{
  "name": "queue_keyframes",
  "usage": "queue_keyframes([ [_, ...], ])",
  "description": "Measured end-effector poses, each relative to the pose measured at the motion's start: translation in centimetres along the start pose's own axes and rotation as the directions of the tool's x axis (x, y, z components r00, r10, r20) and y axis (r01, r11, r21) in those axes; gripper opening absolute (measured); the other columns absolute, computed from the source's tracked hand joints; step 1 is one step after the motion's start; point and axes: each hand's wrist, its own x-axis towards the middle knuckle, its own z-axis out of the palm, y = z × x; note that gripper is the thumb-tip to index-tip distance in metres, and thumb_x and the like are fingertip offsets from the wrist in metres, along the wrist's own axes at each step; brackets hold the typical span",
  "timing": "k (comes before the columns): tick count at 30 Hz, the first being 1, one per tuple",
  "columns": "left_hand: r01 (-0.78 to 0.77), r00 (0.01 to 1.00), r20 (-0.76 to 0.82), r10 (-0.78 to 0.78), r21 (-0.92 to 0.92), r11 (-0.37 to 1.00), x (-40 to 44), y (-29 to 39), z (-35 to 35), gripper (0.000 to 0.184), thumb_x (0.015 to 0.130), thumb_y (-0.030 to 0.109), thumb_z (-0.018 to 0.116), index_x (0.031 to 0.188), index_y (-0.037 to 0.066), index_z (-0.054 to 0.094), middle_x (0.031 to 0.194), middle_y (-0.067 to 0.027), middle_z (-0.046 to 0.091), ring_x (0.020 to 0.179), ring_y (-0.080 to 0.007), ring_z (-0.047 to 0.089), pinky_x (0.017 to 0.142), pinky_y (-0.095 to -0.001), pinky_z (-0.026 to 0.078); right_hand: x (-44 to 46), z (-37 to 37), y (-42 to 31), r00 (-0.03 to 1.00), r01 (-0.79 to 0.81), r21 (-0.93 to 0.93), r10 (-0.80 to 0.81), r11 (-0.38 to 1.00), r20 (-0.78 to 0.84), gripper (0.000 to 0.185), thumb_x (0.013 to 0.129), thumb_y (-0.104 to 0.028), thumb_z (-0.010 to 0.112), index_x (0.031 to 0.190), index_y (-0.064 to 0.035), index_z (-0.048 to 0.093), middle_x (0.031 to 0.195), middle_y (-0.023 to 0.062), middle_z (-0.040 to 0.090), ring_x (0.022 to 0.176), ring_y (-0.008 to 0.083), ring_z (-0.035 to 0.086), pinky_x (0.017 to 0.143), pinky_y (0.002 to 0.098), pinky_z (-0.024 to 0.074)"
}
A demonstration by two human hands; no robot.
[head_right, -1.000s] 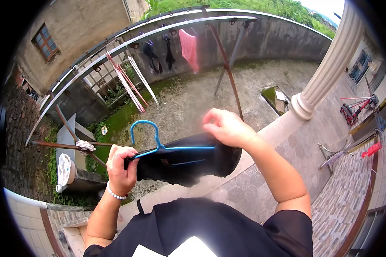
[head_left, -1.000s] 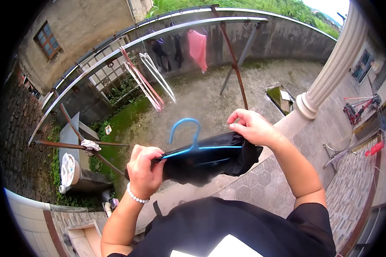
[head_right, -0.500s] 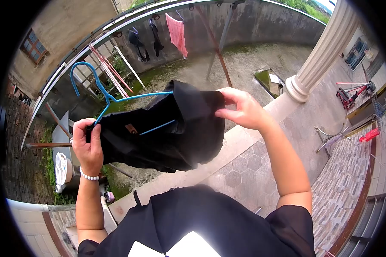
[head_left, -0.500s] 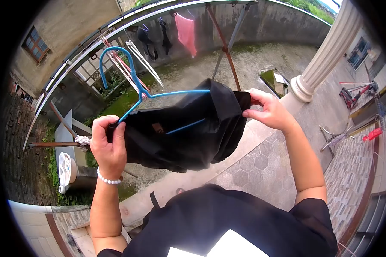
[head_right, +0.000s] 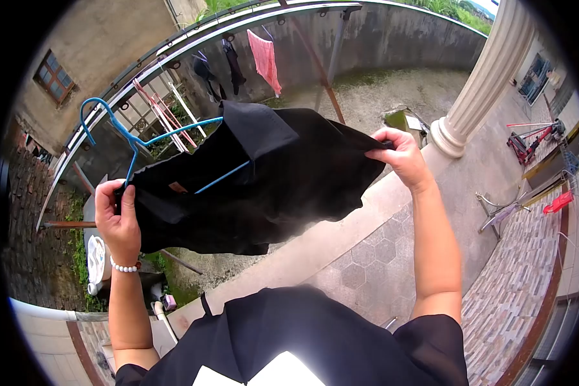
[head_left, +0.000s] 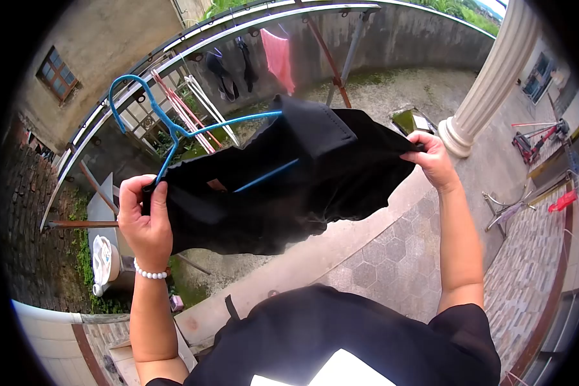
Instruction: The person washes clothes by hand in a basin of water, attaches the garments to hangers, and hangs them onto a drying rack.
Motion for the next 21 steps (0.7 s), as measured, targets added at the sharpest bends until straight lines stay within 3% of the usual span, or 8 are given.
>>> queue_keyframes([
  [3, 0.044, 0.999, 0.027, -0.041, -0.096, 0.994, -0.8, 0.3, 1.2, 0.012, 0.09, 0.001, 0.066, 0.098, 0.001, 0.058, 0.086, 0.0009, 0.057, 0.076, -0.0041, 0.05, 0.069, -0.018, 0.042, -0.3, -0.4, 0.9, 0.925, -0.239, -0.277, 0.305, 0.931, 0.226, 0.033, 0.075, 0.0, 0.074, 0.107, -0.002, 0.068, 0.095, 0.0009, 0.069, 0.095, 0.0133, 0.062, 0.091, 0.0297, 0.0472],
  [4, 0.022, 1.0, 0.021, -0.02, -0.097, 0.995, -1.0, 0.4, 1.9, 0.011, 0.09, 0.0, 0.066, 0.097, 0.0, 0.058, 0.087, 0.0001, 0.058, 0.076, -0.0049, 0.051, 0.07, -0.0186, 0.042, -0.8, -0.3, 0.8, 0.925, -0.162, -0.56, 0.322, 0.813, 0.201, 0.056, 0.071, -0.008, 0.079, 0.124, -0.0023, 0.061, 0.114, 0.0058, 0.065, 0.111, 0.0194, 0.058, 0.101, 0.0349, 0.043],
  [5, 0.027, 0.998, 0.062, -0.022, -0.078, 0.997, -1.2, 1.0, 2.3, 0.013, 0.087, -0.002, 0.068, 0.096, 0.0, 0.058, 0.087, -0.0022, 0.059, 0.076, -0.006, 0.052, 0.07, -0.0191, 0.043, -1.6, 0.5, -0.5, 0.962, -0.081, -0.561, 0.211, 0.824, 0.17, 0.067, 0.071, -0.016, 0.081, 0.132, -0.0052, 0.055, 0.133, 0.0076, 0.055, 0.124, 0.0212, 0.05, 0.106, 0.0371, 0.0393],
  [7, 0.011, 0.998, 0.069, -0.003, -0.124, 0.992, -1.8, 1.2, 4.3, 0.015, 0.085, -0.003, 0.069, 0.095, 0.0, 0.059, 0.084, -0.0038, 0.06, 0.073, -0.007, 0.053, 0.067, -0.0198, 0.043, -1.9, 1.3, -2.4, 0.993, 0.069, -0.179, -0.049, 0.981, 0.111, 0.068, 0.075, -0.014, 0.077, 0.137, -0.01, 0.05, 0.141, 0.0056, 0.048, 0.13, 0.0222, 0.045, 0.109, 0.0382, 0.0377],
  [8, 0.021, 0.996, 0.085, -0.009, -0.144, 0.989, -1.9, 1.7, 5.3, 0.016, 0.083, -0.004, 0.07, 0.094, 0.001, 0.059, 0.08, -0.0035, 0.06, 0.068, -0.0083, 0.054, 0.064, -0.0208, 0.045, -1.8, 1.8, -2.7, 0.965, 0.261, -0.258, -0.261, 0.93, 0.034, 0.051, 0.08, -0.011, 0.072, 0.129, -0.0112, 0.059, 0.129, 0.0073, 0.058, 0.121, 0.024, 0.053, 0.102, 0.0364, 0.043],
  [12, -0.052, 0.986, 0.148, 0.077, -0.167, 0.985, -2.0, 3.1, 8.4, 0.016, 0.081, -0.005, 0.071, 0.092, 0.001, 0.06, 0.077, -0.0067, 0.063, 0.065, -0.0108, 0.058, 0.061, -0.0242, 0.048, -2.3, 4.2, -5.8, 0.887, 0.425, -0.673, -0.428, 0.605, 0.176, 0.014, 0.083, -0.006, 0.068, 0.096, -0.0025, 0.069, 0.093, 0.0092, 0.066, 0.085, 0.0263, 0.062, 0.077, 0.0344, 0.0488],
  [17, -0.06, 0.958, 0.262, 0.112, -0.201, 0.978, -1.9, 3.8, 10.8, 0.017, 0.079, -0.005, 0.072, 0.088, 0.0, 0.059, 0.083, -0.0092, 0.065, 0.073, -0.0161, 0.062, 0.068, -0.0261, 0.049, -4.5, 3.0, -5.0, 0.967, 0.256, -0.464, -0.221, 0.848, 0.13, 0.018, 0.083, 0.0, 0.066, 0.102, 0.0004, 0.067, 0.092, 0.0062, 0.058, 0.083, 0.0142, 0.056, 0.075, 0.0274, 0.0466],
  [21, -0.054, 0.933, 0.331, 0.139, -0.255, 0.966, -1.4, 3.0, 12.5, 0.02, 0.076, -0.006, 0.074, 0.088, 0.001, 0.06, 0.084, -0.0108, 0.066, 0.074, -0.0197, 0.065, 0.069, -0.028, 0.051, -5.5, 0.9, -3.6, 0.987, 0.153, -0.361, -0.126, 0.92, 0.099, 0.024, 0.084, -0.004, 0.056, 0.106, 0.0019, 0.065, 0.095, 0.0058, 0.056, 0.086, 0.0161, 0.052, 0.08, 0.0293, 0.0441],
])
